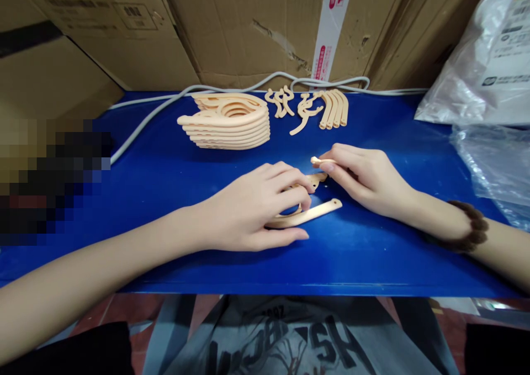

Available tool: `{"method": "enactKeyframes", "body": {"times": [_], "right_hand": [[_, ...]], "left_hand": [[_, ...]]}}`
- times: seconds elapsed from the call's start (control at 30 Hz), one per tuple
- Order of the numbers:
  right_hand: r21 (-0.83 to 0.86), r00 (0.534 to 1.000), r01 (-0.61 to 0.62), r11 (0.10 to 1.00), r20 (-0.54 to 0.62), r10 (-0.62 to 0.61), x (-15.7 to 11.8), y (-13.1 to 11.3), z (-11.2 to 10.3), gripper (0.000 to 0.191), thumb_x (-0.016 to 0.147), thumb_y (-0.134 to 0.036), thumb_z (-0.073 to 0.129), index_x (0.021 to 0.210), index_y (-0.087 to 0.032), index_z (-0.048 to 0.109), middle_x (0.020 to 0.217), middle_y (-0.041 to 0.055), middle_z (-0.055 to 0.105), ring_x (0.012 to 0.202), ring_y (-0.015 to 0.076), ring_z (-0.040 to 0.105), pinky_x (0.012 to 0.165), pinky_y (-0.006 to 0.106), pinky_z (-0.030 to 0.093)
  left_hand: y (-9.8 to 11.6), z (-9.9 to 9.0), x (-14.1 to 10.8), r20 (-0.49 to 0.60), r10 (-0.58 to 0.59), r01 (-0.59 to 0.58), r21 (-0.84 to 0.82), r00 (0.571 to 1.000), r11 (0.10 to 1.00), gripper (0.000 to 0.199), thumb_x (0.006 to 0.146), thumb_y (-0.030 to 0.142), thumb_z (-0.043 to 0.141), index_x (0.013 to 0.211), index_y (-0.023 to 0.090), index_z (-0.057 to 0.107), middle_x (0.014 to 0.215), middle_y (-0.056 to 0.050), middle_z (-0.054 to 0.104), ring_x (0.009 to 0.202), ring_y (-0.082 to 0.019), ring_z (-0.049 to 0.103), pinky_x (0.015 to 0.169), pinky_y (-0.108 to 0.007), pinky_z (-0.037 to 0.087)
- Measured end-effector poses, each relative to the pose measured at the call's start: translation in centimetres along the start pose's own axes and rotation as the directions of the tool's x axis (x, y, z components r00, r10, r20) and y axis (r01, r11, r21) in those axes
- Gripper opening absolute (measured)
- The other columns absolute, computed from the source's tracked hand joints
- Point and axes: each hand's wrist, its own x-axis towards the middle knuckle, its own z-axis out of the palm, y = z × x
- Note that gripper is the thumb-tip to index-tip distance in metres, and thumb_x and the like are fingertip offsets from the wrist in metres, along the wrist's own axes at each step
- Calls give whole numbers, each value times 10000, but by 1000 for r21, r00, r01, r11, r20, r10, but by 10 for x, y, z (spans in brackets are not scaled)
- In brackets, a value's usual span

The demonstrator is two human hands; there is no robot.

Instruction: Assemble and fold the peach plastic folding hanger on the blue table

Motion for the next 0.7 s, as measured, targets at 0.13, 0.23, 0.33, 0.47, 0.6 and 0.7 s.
{"method": "enactKeyframes", "body": {"times": [0.13,0.23,0.33,0.47,0.6,0.7], "right_hand": [[19,999,-32,999,23,32,0,-1,0,312,1100,-352,424,998,-201,678,890,36,749,784,167,702,709,279,480],[15,998,-55,998,45,54,0,-3,-1,316,1097,-365,423,994,-206,676,868,30,756,752,162,703,692,272,471],[4,996,-71,997,62,70,1,-4,-3,340,1098,-393,407,1001,-208,675,837,27,751,715,160,695,671,269,461],[-11,996,-68,998,61,69,0,-6,-4,347,1095,-386,396,992,-209,676,793,15,735,651,152,668,638,274,448],[14,997,-34,999,72,33,-1,-7,-6,301,1080,-334,429,1029,-212,700,898,34,773,733,162,702,673,280,474],[9,998,-42,999,41,42,-3,-10,-7,317,1087,-353,422,1012,-215,697,842,19,754,664,149,666,632,280,454]], "left_hand": [[-1,6,2,76,37,-36,-14,996,999,267,1065,427,575,964,180,596,1419,-166,625,1386,-328,521,1155,-467,443],[-1,9,1,86,34,-33,-20,996,999,257,1091,381,516,925,191,560,1426,-174,621,1419,-328,504,1176,-480,437],[-1,9,0,94,16,-12,-46,995,999,246,1094,374,503,916,206,528,1440,-176,616,1436,-323,494,1178,-496,437],[-3,7,1,72,-19,27,-106,997,994,189,1096,348,486,956,221,477,1387,-167,635,1430,-302,491,1174,-486,427],[-5,5,2,16,-97,99,-187,995,977,179,1095,324,458,942,235,429,1194,-124,658,1315,-271,546,1079,-431,470],[-5,4,1,-26,-142,132,-224,990,966,181,1105,337,440,957,234,420,1253,-120,636,1259,-248,563,1029,-400,475]]}}
